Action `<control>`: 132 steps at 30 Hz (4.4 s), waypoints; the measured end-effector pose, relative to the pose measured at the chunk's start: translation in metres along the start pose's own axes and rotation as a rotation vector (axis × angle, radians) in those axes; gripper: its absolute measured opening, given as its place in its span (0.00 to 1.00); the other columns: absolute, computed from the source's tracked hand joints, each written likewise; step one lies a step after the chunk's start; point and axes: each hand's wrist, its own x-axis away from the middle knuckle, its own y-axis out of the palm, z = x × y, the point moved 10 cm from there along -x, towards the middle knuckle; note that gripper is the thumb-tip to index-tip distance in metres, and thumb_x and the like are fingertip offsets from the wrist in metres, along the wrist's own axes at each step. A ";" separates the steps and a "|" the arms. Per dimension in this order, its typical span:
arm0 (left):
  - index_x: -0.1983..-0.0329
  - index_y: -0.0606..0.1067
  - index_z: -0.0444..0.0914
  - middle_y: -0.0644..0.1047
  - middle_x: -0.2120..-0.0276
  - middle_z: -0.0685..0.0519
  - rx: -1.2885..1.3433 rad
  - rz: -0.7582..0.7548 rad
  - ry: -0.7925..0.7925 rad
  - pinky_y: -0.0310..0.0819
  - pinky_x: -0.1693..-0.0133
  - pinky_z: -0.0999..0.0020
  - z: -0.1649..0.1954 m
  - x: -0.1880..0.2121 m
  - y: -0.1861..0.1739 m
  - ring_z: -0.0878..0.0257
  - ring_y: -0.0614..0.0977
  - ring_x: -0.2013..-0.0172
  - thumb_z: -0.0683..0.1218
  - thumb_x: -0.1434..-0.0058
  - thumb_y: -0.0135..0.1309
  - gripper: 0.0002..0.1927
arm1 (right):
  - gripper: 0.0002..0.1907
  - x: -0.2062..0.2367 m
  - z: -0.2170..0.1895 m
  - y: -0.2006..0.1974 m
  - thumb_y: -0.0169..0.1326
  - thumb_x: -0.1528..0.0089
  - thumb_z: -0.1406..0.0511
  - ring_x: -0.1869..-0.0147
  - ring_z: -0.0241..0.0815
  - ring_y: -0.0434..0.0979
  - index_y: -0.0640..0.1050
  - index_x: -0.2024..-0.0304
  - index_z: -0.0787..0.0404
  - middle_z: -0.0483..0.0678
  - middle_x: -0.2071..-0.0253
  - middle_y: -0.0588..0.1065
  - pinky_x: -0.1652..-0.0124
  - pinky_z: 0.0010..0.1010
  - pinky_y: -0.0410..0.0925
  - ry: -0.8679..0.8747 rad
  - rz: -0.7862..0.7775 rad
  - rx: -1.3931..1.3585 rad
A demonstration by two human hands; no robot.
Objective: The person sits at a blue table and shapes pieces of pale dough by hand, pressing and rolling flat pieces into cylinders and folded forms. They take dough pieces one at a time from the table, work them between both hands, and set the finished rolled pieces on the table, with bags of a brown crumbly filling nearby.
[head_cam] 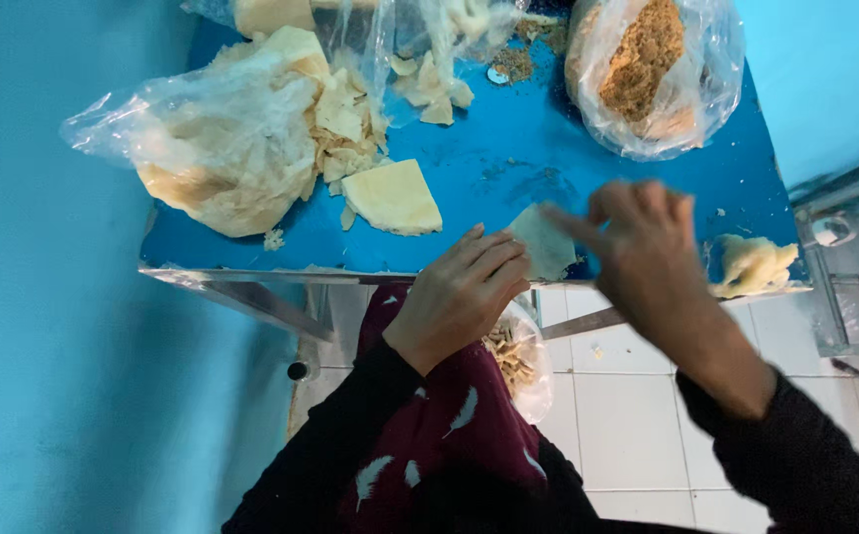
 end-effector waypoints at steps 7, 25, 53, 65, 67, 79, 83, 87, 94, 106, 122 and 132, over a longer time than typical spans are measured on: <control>0.53 0.76 0.36 0.78 0.49 0.50 0.040 0.019 -0.005 0.72 0.36 0.52 -0.002 -0.001 -0.002 0.54 0.79 0.42 0.44 0.35 0.61 0.11 | 0.26 -0.007 0.052 0.010 0.51 0.47 0.80 0.46 0.52 0.72 0.85 0.56 0.48 0.50 0.53 0.76 0.48 0.42 0.66 0.053 0.011 -0.359; 0.54 0.74 0.34 0.77 0.53 0.48 0.138 0.063 -0.067 0.77 0.45 0.57 -0.003 -0.005 -0.014 0.50 0.80 0.48 0.44 0.34 0.61 0.11 | 0.29 -0.099 0.125 0.066 0.57 0.33 0.73 0.62 0.75 0.78 0.59 0.36 0.81 0.75 0.64 0.75 0.64 0.59 0.72 0.131 0.125 -0.178; 0.61 0.70 0.31 0.69 0.57 0.41 0.122 0.095 -0.432 0.70 0.57 0.53 -0.034 -0.013 -0.023 0.45 0.75 0.56 0.39 0.43 0.64 0.14 | 0.34 0.004 -0.024 0.014 0.56 0.40 0.78 0.44 0.54 0.81 0.62 0.33 0.67 0.57 0.46 0.80 0.51 0.38 0.74 -0.157 0.042 -0.466; 0.67 0.70 0.34 0.71 0.62 0.45 0.045 0.092 -0.448 0.70 0.56 0.53 -0.032 -0.012 -0.021 0.47 0.75 0.58 0.39 0.41 0.61 0.10 | 0.37 0.042 0.019 0.012 0.58 0.37 0.76 0.48 0.51 0.81 0.60 0.27 0.62 0.51 0.48 0.81 0.49 0.42 0.72 0.206 0.194 -0.543; 0.66 0.70 0.35 0.72 0.63 0.45 0.052 0.098 -0.444 0.70 0.58 0.53 -0.032 -0.013 -0.021 0.47 0.76 0.59 0.40 0.40 0.61 0.09 | 0.37 0.036 0.021 0.019 0.57 0.37 0.76 0.53 0.49 0.83 0.60 0.27 0.63 0.51 0.53 0.82 0.52 0.41 0.73 0.255 0.158 -0.598; 0.53 0.73 0.36 0.79 0.61 0.46 0.286 0.107 -0.428 0.74 0.57 0.53 -0.016 -0.012 -0.012 0.47 0.80 0.57 0.38 0.32 0.51 0.06 | 0.35 0.018 0.008 0.011 0.53 0.34 0.78 0.44 0.51 0.84 0.57 0.28 0.60 0.57 0.50 0.80 0.51 0.39 0.78 0.245 0.154 -0.788; 0.53 0.76 0.36 0.80 0.57 0.48 0.284 0.076 -0.343 0.74 0.55 0.56 -0.009 -0.012 -0.011 0.49 0.79 0.54 0.38 0.36 0.55 0.09 | 0.35 0.016 0.001 0.009 0.53 0.35 0.78 0.44 0.51 0.83 0.57 0.28 0.61 0.59 0.47 0.79 0.53 0.38 0.78 0.219 0.153 -0.785; 0.55 0.76 0.36 0.80 0.54 0.48 0.189 0.050 -0.272 0.75 0.53 0.58 -0.007 -0.016 -0.006 0.49 0.78 0.52 0.40 0.39 0.59 0.09 | 0.38 0.019 -0.011 0.004 0.55 0.36 0.75 0.45 0.52 0.82 0.56 0.26 0.62 0.54 0.48 0.80 0.48 0.42 0.74 0.116 0.141 -0.611; 0.60 0.77 0.36 0.80 0.58 0.52 0.256 0.011 -0.250 0.76 0.54 0.59 -0.018 -0.013 -0.001 0.52 0.79 0.54 0.41 0.38 0.61 0.06 | 0.44 0.023 -0.018 -0.002 0.62 0.39 0.64 0.45 0.51 0.80 0.54 0.25 0.61 0.50 0.47 0.81 0.42 0.48 0.67 0.021 0.061 -0.544; 0.62 0.70 0.36 0.73 0.64 0.48 -0.027 -0.015 -0.103 0.72 0.55 0.58 -0.020 -0.036 0.015 0.52 0.75 0.58 0.39 0.37 0.54 0.05 | 0.42 -0.002 0.000 0.012 0.63 0.39 0.69 0.52 0.50 0.80 0.59 0.26 0.57 0.47 0.55 0.84 0.52 0.41 0.71 0.157 -0.040 -0.569; 0.62 0.73 0.35 0.73 0.64 0.49 -0.262 -0.075 0.029 0.75 0.58 0.63 -0.005 -0.031 0.015 0.56 0.77 0.58 0.39 0.40 0.56 0.05 | 0.37 0.005 -0.021 0.002 0.57 0.37 0.77 0.52 0.56 0.83 0.57 0.29 0.65 0.57 0.56 0.81 0.59 0.40 0.75 0.071 0.198 -0.490; 0.73 0.76 0.38 0.80 0.71 0.45 0.185 -0.162 -0.239 0.73 0.63 0.48 -0.067 -0.065 0.028 0.46 0.80 0.63 0.43 0.44 0.62 0.06 | 0.46 -0.030 0.020 0.037 0.58 0.42 0.79 0.58 0.47 0.83 0.55 0.25 0.57 0.53 0.63 0.80 0.56 0.37 0.76 0.266 -0.130 -0.995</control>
